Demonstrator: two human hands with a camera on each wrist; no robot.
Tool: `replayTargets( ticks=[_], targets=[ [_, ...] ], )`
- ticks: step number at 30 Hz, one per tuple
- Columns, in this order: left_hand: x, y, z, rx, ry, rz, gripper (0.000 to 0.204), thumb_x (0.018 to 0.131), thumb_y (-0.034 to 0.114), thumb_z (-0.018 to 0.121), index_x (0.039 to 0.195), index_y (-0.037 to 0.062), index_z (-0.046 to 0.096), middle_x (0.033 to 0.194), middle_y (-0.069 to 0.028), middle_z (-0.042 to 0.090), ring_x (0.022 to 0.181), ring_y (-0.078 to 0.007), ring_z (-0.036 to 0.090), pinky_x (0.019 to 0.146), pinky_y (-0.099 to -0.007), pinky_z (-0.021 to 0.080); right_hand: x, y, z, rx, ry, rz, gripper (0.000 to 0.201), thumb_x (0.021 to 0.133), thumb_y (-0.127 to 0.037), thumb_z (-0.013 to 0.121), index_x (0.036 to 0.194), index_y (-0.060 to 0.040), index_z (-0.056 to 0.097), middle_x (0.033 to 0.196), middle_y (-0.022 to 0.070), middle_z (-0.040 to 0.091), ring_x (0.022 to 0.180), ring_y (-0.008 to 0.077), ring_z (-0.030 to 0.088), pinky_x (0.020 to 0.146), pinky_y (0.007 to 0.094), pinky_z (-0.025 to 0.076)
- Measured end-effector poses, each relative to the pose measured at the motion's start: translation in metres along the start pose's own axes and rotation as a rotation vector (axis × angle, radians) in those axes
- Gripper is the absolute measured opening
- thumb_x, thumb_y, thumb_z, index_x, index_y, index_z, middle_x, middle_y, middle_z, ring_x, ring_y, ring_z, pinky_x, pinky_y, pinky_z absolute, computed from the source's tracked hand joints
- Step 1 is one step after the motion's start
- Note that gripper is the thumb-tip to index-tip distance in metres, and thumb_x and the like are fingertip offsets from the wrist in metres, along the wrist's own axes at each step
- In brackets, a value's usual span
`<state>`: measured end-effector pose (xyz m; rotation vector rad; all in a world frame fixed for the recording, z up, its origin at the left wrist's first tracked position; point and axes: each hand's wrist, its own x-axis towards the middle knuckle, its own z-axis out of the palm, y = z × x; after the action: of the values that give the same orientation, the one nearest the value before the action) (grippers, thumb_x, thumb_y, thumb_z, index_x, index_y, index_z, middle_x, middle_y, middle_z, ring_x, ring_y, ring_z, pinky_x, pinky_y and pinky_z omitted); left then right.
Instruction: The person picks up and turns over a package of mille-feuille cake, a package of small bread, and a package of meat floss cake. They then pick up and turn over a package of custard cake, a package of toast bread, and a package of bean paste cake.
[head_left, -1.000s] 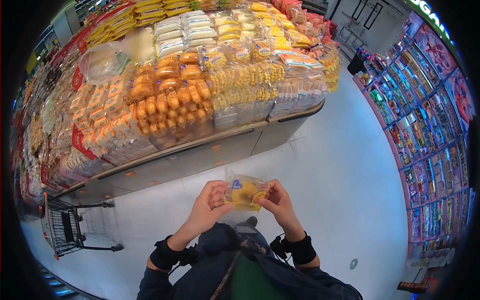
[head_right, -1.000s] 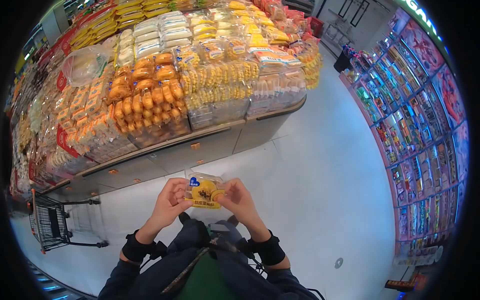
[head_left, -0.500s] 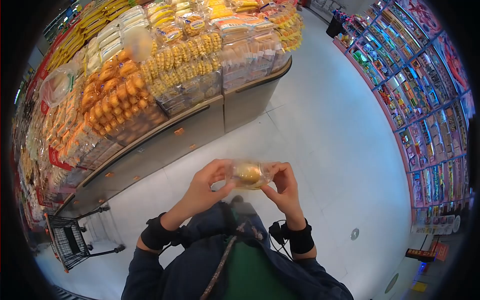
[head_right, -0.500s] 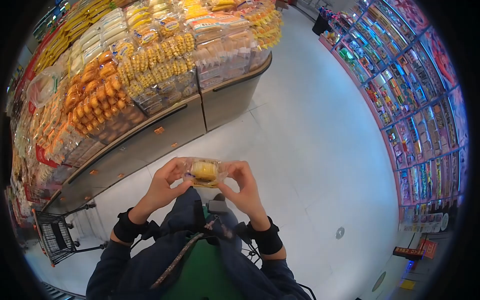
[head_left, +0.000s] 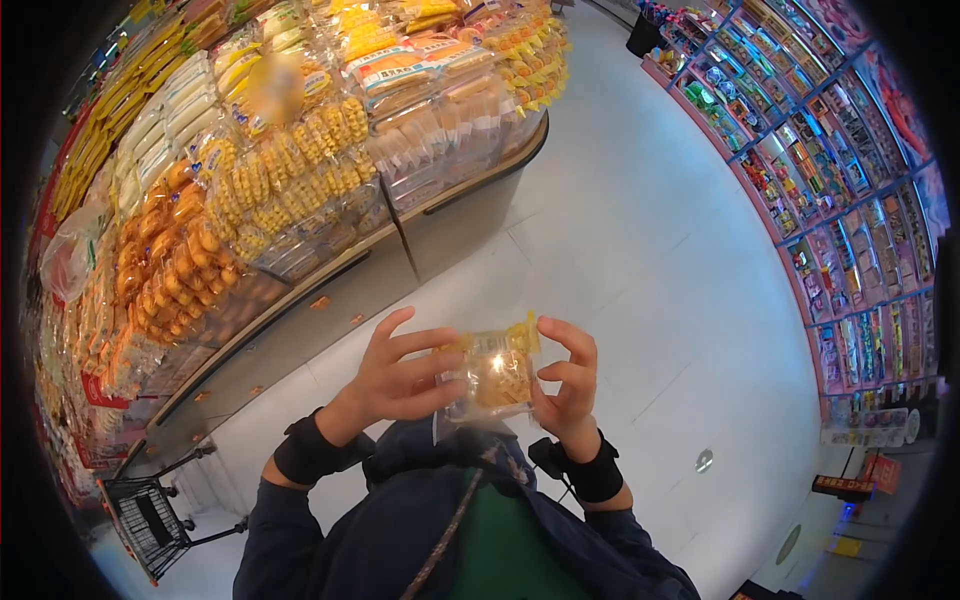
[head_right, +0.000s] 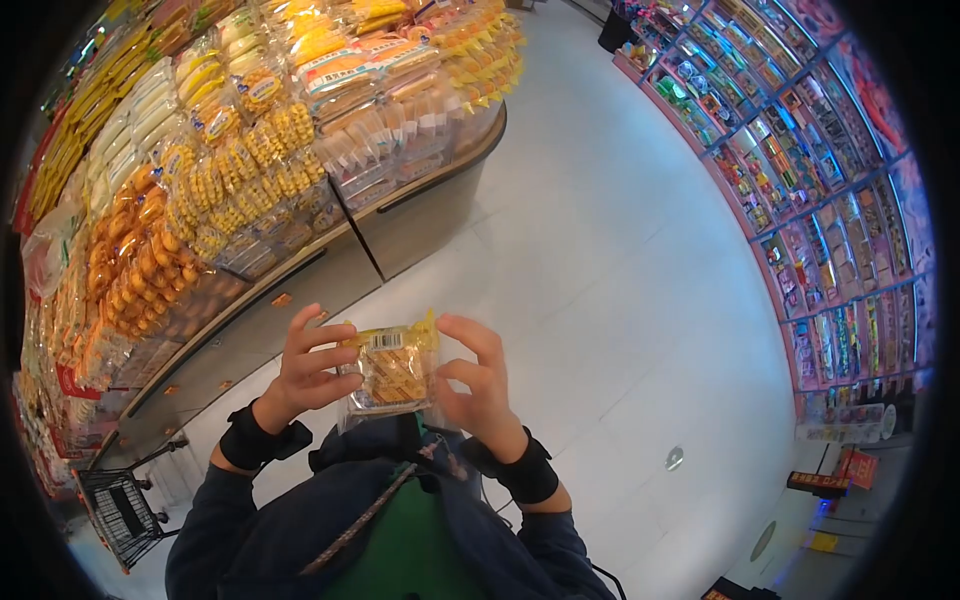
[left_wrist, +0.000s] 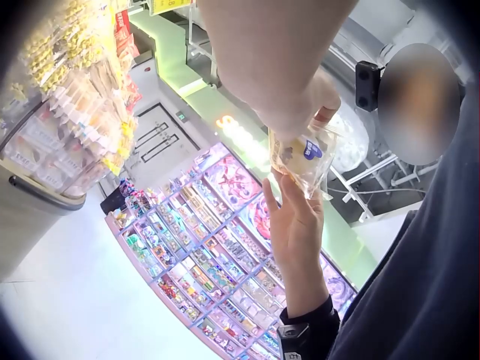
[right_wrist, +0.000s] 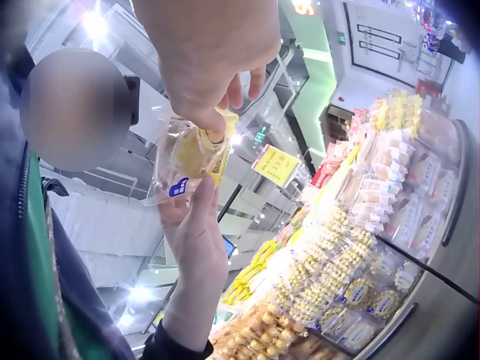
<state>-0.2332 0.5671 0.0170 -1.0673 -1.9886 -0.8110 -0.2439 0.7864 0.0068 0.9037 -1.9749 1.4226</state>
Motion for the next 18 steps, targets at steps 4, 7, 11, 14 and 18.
replayTargets(
  ticks=[4, 7, 11, 14, 18],
  targets=[
    [0.024, -0.047, 0.024, 0.020, 0.047, 0.108, 0.037, 0.066, 0.004, 0.067, 0.095, 0.0233, 0.056, 0.101, 0.0026, 0.056, 0.098, -0.0217, 0.057, 0.096, -0.0512, 0.033, 0.037, 0.040, -0.008, -0.067, 0.021, -0.030, 0.034, 0.063, 0.006, 0.069, 0.083, -0.0087, 0.045, 0.113, 0.0179, 0.052, 0.100, 0.0329, 0.053, 0.081, 0.0383, 0.045],
    [0.046, -0.079, 0.034, 0.100, 0.047, 0.288, 0.030, 0.069, 0.008, 0.063, 0.093, 0.0239, 0.055, 0.102, 0.0049, 0.055, 0.094, -0.0183, 0.057, 0.097, -0.0511, 0.032, 0.057, 0.066, -0.011, -0.158, 0.049, -0.112, 0.035, 0.066, -0.001, 0.071, 0.083, -0.0096, 0.042, 0.111, 0.0181, 0.051, 0.096, 0.0323, 0.054, 0.077, 0.0388, 0.047],
    [0.072, -0.114, 0.054, 0.134, 0.114, 0.409, 0.027, 0.072, 0.010, 0.060, 0.093, 0.0246, 0.053, 0.102, 0.0047, 0.053, 0.094, -0.0160, 0.058, 0.096, -0.0509, 0.031, 0.075, 0.102, -0.021, -0.235, 0.046, -0.233, 0.039, 0.071, -0.012, 0.073, 0.088, -0.0103, 0.038, 0.110, 0.0176, 0.047, 0.095, 0.0319, 0.054, 0.074, 0.0399, 0.049],
    [0.088, -0.133, 0.068, 0.122, 0.075, 0.434, 0.029, 0.074, 0.009, 0.060, 0.097, 0.0248, 0.050, 0.102, 0.0028, 0.049, 0.095, -0.0164, 0.057, 0.097, -0.0530, 0.028, 0.091, 0.126, -0.028, -0.171, 0.120, -0.261, 0.034, 0.067, -0.004, 0.072, 0.082, -0.0100, 0.041, 0.107, 0.0169, 0.049, 0.088, 0.0324, 0.056, 0.070, 0.0409, 0.050],
    [0.114, -0.159, 0.103, 0.120, 0.104, 0.476, 0.025, 0.076, 0.011, 0.058, 0.096, 0.0254, 0.051, 0.102, 0.0041, 0.049, 0.095, -0.0161, 0.057, 0.096, -0.0518, 0.028, 0.108, 0.167, -0.047, -0.100, 0.163, -0.267, 0.033, 0.065, 0.001, 0.072, 0.078, -0.0101, 0.044, 0.106, 0.0161, 0.051, 0.083, 0.0329, 0.058, 0.066, 0.0413, 0.051]
  ],
)
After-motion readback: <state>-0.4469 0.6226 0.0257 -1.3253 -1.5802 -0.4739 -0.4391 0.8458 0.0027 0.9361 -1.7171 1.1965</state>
